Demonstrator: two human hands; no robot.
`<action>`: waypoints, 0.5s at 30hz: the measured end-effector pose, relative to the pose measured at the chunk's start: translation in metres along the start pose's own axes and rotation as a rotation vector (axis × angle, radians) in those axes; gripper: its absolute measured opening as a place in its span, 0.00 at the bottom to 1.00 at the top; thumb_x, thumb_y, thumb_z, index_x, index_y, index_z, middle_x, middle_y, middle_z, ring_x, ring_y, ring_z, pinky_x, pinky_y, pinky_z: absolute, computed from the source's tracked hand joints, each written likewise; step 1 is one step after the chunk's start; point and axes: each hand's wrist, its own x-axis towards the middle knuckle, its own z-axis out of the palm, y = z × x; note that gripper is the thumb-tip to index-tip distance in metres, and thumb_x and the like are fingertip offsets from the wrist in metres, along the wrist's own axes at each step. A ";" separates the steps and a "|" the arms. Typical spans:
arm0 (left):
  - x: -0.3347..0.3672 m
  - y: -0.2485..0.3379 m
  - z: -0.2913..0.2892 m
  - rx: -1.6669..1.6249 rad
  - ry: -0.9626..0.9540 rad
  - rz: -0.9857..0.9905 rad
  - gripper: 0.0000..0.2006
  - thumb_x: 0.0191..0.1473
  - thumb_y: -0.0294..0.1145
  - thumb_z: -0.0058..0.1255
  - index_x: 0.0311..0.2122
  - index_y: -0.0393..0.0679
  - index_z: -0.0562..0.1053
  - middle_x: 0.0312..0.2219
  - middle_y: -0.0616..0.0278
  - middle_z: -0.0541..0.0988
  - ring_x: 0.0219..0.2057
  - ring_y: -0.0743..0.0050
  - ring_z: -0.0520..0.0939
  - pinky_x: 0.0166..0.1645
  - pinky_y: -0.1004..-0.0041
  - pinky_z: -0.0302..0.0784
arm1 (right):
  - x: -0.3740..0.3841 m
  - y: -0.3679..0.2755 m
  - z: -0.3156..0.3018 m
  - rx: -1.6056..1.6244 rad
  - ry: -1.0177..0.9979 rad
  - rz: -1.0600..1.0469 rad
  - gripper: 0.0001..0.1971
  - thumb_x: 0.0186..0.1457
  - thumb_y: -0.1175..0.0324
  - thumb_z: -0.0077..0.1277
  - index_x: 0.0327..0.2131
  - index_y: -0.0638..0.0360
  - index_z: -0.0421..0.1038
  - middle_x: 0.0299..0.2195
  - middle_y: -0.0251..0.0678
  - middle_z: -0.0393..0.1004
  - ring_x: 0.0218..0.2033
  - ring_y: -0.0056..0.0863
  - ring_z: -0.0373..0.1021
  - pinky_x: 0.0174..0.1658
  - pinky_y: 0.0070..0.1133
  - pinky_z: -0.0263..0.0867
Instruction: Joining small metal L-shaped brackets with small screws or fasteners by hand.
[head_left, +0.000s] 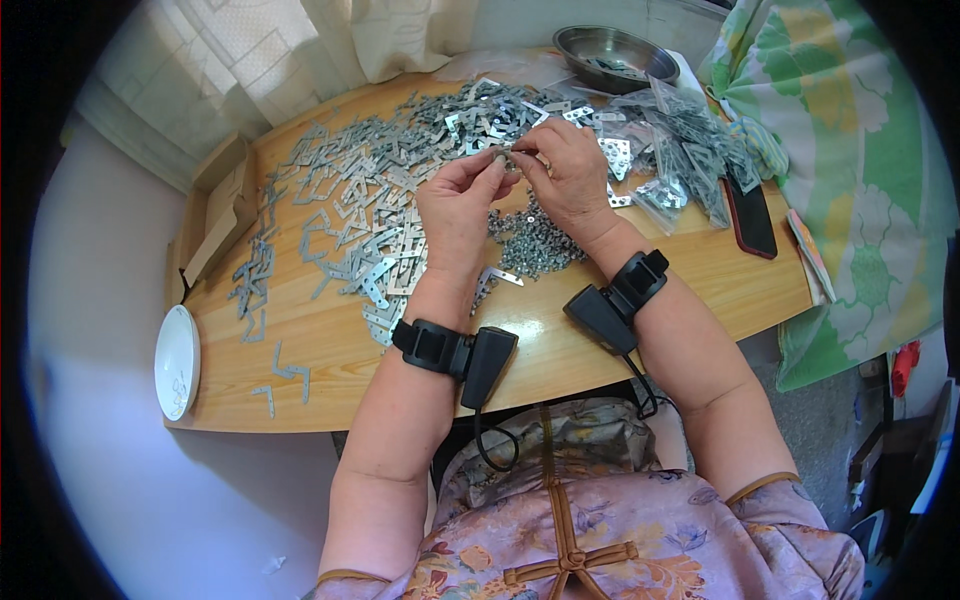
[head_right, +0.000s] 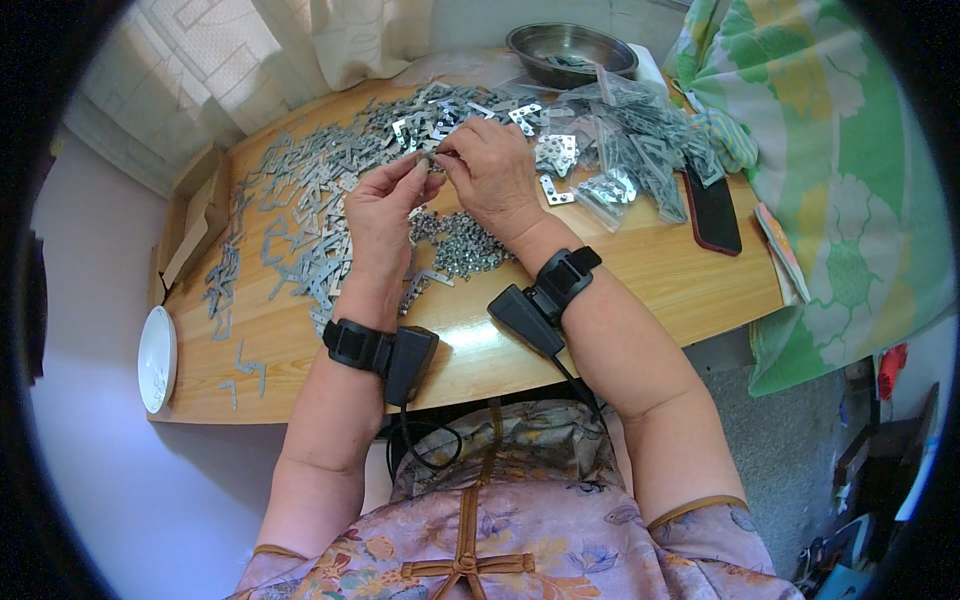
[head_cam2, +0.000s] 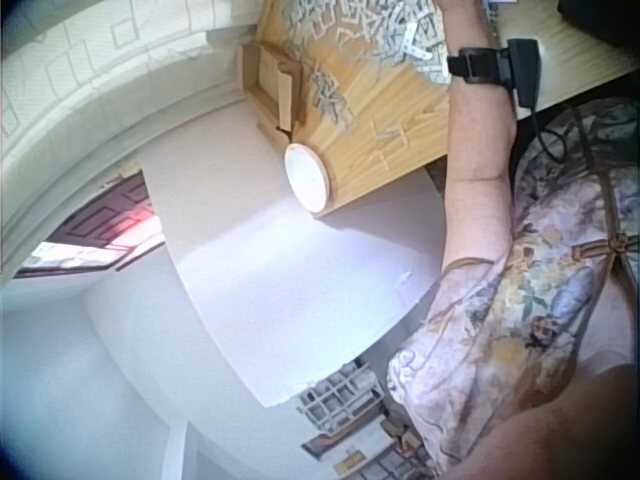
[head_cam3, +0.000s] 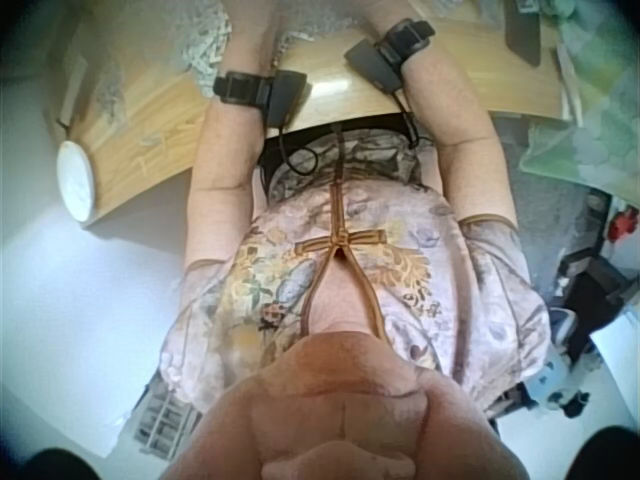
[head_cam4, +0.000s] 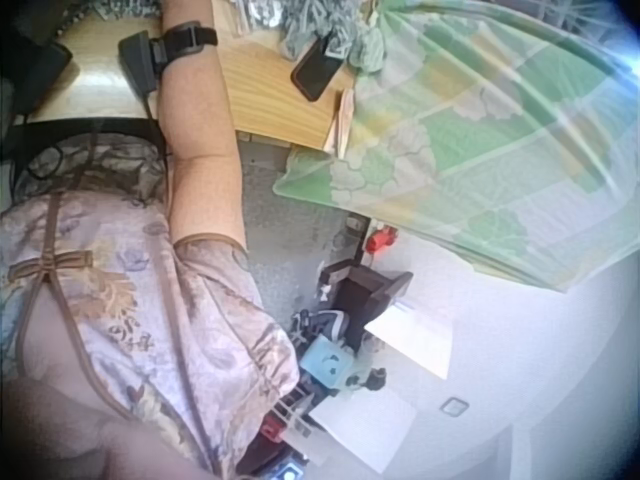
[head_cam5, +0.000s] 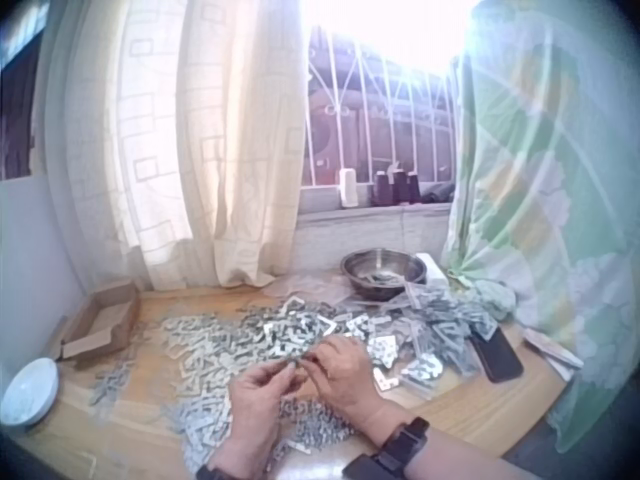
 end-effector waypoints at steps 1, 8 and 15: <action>0.000 0.000 0.001 0.001 -0.001 -0.001 0.09 0.49 0.23 0.49 0.36 0.31 0.72 0.27 0.58 0.77 0.27 0.75 0.79 0.32 0.81 0.75 | 0.000 0.000 0.000 -0.006 0.006 0.012 0.04 0.41 0.70 0.52 0.22 0.56 0.67 0.22 0.33 0.66 0.27 0.32 0.65 0.31 0.26 0.57; -0.003 -0.001 0.003 0.212 -0.030 0.185 0.10 0.49 0.23 0.50 0.38 0.34 0.73 0.29 0.58 0.77 0.30 0.76 0.78 0.36 0.80 0.74 | 0.001 -0.006 0.003 -0.072 -0.021 0.060 0.05 0.46 0.67 0.48 0.23 0.56 0.65 0.23 0.35 0.66 0.27 0.36 0.65 0.30 0.30 0.59; -0.003 0.006 0.006 0.714 -0.062 0.660 0.09 0.47 0.21 0.50 0.36 0.37 0.75 0.29 0.60 0.78 0.29 0.80 0.78 0.35 0.82 0.73 | -0.005 0.000 0.005 0.254 -0.094 0.387 0.11 0.52 0.63 0.42 0.25 0.61 0.66 0.19 0.40 0.69 0.23 0.41 0.67 0.25 0.30 0.61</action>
